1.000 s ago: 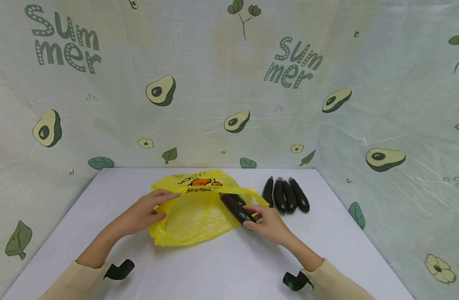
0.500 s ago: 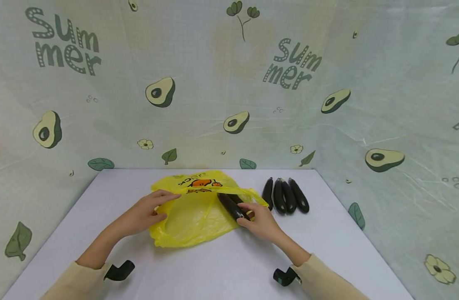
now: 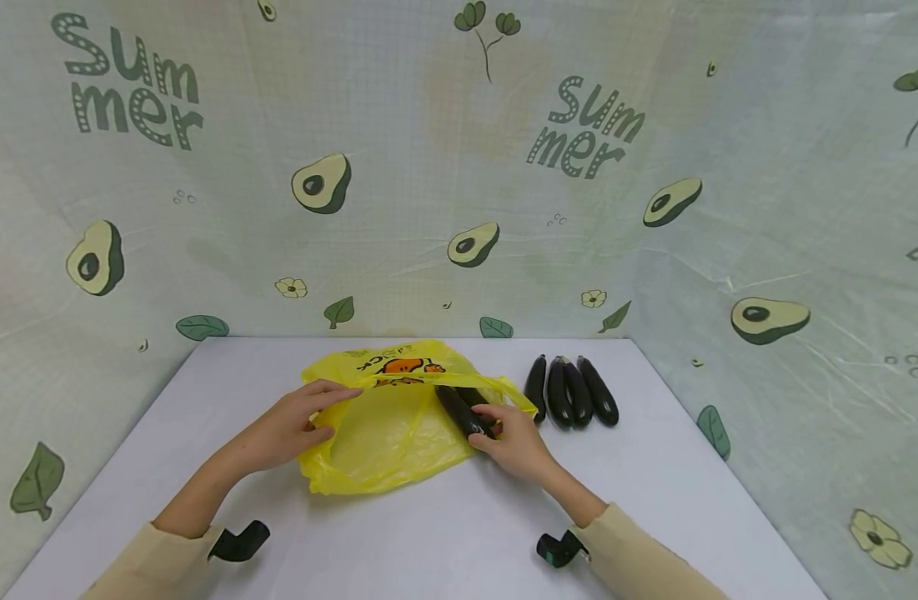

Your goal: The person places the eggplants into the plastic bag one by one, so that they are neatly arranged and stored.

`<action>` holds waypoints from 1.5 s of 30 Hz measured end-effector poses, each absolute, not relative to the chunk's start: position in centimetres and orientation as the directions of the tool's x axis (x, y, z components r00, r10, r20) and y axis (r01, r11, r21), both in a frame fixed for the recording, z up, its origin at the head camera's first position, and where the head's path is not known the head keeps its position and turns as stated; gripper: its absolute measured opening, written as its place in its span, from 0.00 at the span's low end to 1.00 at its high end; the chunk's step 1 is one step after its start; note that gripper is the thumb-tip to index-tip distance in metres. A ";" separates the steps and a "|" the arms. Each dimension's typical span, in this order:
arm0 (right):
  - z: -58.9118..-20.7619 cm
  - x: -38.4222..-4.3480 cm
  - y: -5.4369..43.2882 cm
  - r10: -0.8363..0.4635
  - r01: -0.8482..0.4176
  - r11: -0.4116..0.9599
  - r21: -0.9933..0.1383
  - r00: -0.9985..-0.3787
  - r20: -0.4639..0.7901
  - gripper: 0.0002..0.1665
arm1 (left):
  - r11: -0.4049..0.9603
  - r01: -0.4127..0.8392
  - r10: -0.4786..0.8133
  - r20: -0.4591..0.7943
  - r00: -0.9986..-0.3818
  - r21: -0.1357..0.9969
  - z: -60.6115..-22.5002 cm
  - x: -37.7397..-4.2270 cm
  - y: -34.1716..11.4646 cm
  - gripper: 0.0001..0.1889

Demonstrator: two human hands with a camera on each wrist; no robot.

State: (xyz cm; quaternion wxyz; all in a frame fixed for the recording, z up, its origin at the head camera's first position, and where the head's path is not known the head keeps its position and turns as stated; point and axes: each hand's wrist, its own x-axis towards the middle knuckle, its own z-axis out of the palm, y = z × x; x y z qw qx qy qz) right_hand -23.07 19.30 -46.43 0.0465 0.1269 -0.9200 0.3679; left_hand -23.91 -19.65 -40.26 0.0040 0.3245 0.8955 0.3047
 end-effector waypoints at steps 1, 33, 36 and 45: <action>-46.5 -23.1 19.3 -0.196 -0.263 0.698 -0.666 -0.965 0.176 0.27 | 0.604 0.579 0.583 0.191 -0.789 0.548 -40.3 -23.9 -19.6 0.35; -47.4 -23.3 19.6 -0.164 -0.208 0.677 -0.706 -0.978 0.131 0.29 | 0.616 0.570 0.578 0.180 -0.796 0.544 -40.7 -24.1 -19.7 0.36; -47.5 -23.4 19.5 -0.149 -0.211 0.678 -0.704 -0.977 0.149 0.28 | 0.619 0.567 0.577 0.175 -0.798 0.544 -40.7 -24.1 -19.7 0.36; -48.1 -23.8 19.0 -0.083 -0.205 0.703 -0.681 -0.975 0.208 0.25 | 0.612 0.568 0.579 0.178 -0.796 0.550 -40.6 -24.0 -19.5 0.36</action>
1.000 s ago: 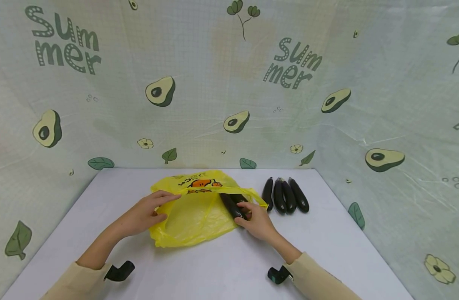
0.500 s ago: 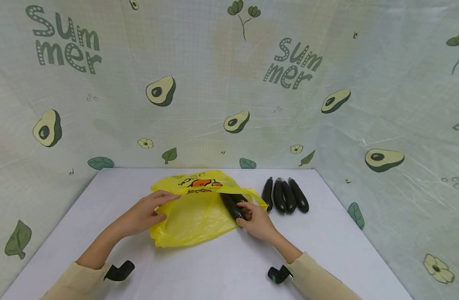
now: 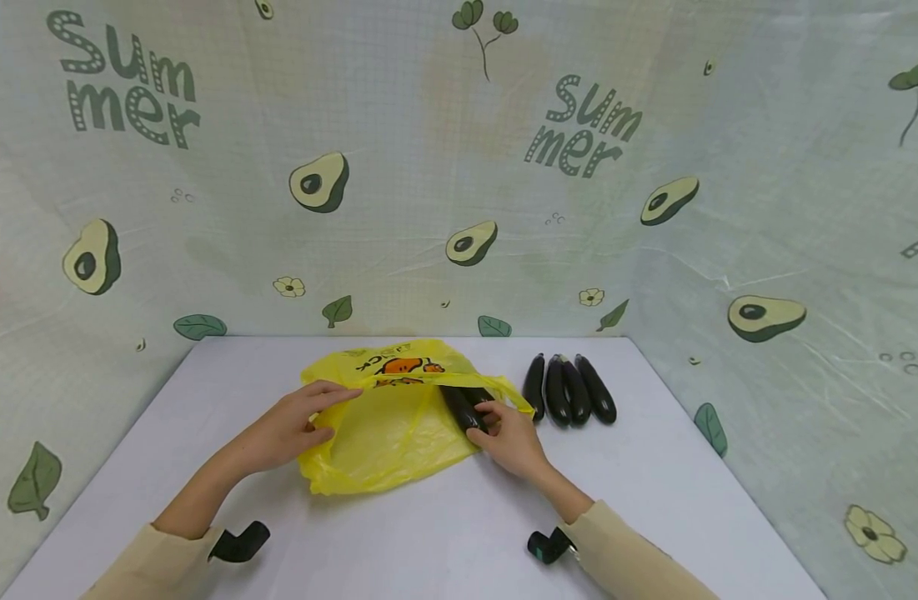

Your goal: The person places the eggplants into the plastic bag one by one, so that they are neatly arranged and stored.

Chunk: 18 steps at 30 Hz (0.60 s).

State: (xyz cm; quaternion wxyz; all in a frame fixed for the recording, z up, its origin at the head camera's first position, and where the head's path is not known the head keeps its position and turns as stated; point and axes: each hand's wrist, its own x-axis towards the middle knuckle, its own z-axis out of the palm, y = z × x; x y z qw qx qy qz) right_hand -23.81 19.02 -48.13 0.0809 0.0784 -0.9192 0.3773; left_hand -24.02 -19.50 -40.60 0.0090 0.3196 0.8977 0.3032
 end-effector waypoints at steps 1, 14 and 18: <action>-48.2 -23.8 19.0 -0.075 -0.200 0.705 -0.681 -0.975 0.208 0.24 | 0.613 0.568 0.579 0.177 -0.796 0.549 -40.6 -24.0 -19.5 0.36; -48.2 -24.1 18.3 -0.013 -0.163 0.718 -0.677 -0.975 0.220 0.24 | 0.606 0.576 0.585 0.184 -0.790 0.549 -40.8 -24.1 -19.6 0.36; -48.3 -24.3 18.1 0.004 -0.137 0.733 -0.666 -0.979 0.205 0.24 | 0.600 0.585 0.591 0.190 -0.784 0.546 -40.7 -24.1 -19.6 0.36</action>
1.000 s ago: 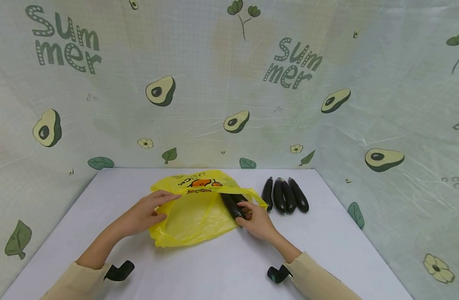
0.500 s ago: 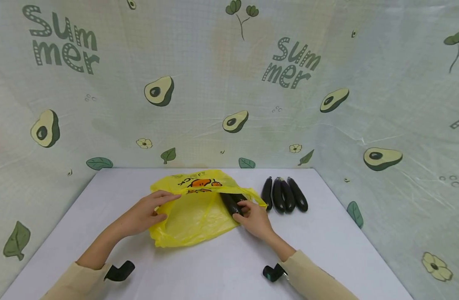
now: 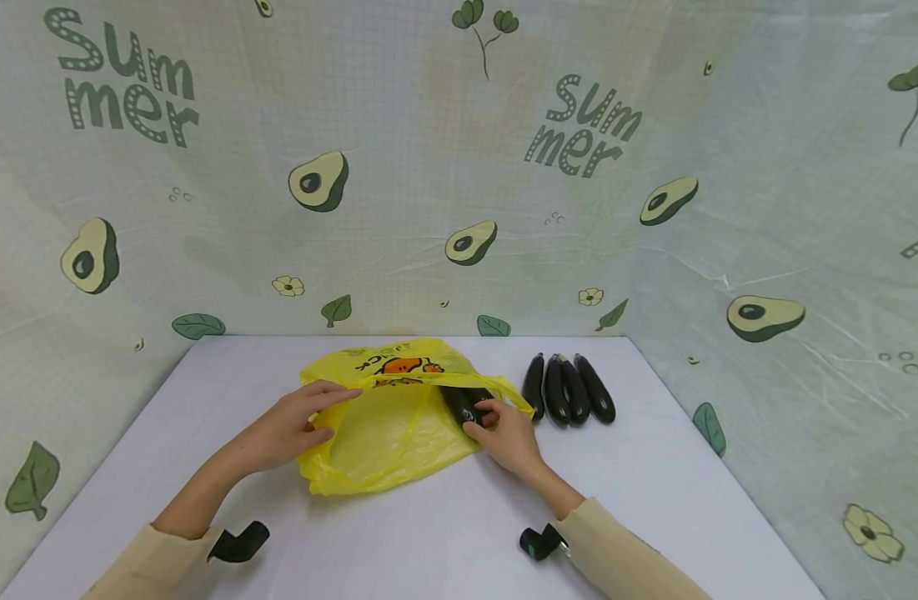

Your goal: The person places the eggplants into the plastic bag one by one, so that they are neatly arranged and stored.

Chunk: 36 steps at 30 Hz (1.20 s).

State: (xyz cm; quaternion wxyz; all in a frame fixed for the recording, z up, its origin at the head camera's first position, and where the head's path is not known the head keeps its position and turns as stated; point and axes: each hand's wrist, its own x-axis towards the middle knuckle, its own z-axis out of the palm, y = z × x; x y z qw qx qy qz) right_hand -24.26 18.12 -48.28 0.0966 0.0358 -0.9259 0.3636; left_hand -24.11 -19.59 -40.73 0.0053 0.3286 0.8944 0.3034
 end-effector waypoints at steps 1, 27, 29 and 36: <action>-48.3 -24.3 18.1 0.008 -0.131 0.733 -0.667 -0.979 0.201 0.24 | 0.599 0.585 0.592 0.190 -0.783 0.546 -40.7 -24.1 -19.6 0.36; -47.9 -24.8 17.1 0.087 -0.041 0.777 -0.628 -0.981 0.171 0.24 | 0.598 0.579 0.588 0.187 -0.787 0.554 -40.8 -24.2 -19.5 0.36; -47.9 -24.9 17.1 0.095 -0.032 0.779 -0.627 -0.981 0.168 0.24 | 0.596 0.582 0.590 0.189 -0.785 0.553 -40.8 -24.2 -19.5 0.35; -47.9 -25.0 17.1 0.095 -0.036 0.775 -0.631 -0.980 0.173 0.25 | 0.596 0.585 0.592 0.192 -0.783 0.550 -40.9 -24.3 -19.6 0.35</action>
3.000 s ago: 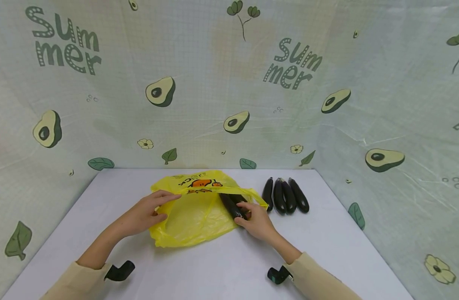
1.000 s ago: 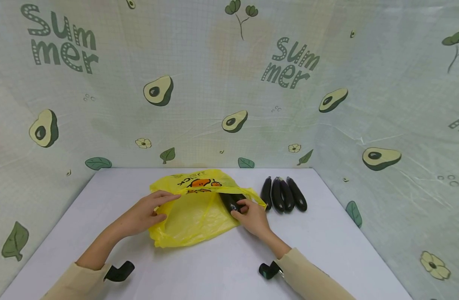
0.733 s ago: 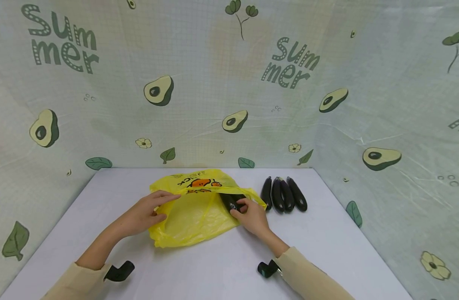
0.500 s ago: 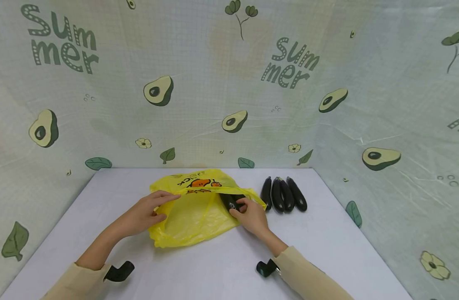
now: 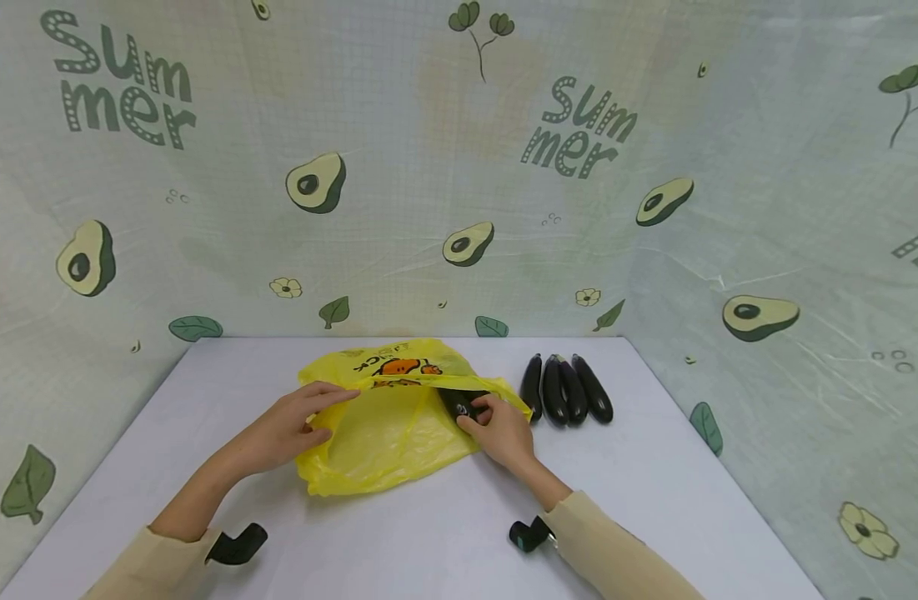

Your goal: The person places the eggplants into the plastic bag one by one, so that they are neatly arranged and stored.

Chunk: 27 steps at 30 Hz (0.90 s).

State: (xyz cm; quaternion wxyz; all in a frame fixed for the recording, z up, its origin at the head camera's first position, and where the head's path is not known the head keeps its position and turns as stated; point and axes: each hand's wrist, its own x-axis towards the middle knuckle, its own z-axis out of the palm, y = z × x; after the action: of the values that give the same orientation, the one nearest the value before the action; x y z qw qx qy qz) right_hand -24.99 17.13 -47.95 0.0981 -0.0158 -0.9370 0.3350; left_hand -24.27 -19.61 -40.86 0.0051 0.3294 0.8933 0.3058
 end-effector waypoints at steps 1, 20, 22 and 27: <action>-48.0 -25.0 17.2 0.093 -0.036 0.774 -0.632 -0.981 0.171 0.25 | 0.596 0.586 0.592 0.193 -0.782 0.549 -40.9 -24.3 -19.6 0.35; -45.2 -23.4 19.9 -0.064 -0.154 0.679 -0.717 -0.986 0.152 0.24 | 0.579 0.589 0.597 0.199 -0.777 0.564 -40.6 -24.1 -19.6 0.35; -44.4 -23.2 20.5 -0.079 -0.172 0.677 -0.715 -0.984 0.162 0.23 | 0.582 0.588 0.597 0.197 -0.778 0.562 -40.5 -24.1 -19.5 0.35; -42.5 -22.9 22.4 -0.102 -0.219 0.700 -0.679 -0.973 0.208 0.22 | 0.592 0.581 0.591 0.189 -0.784 0.558 -40.5 -24.0 -19.6 0.36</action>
State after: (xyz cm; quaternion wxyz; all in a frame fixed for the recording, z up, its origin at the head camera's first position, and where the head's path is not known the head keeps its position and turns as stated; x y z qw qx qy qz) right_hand -22.94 22.45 -42.45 0.0772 0.0874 -0.9188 0.3770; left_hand -24.04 -19.62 -40.45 0.0082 0.3286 0.8921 0.3099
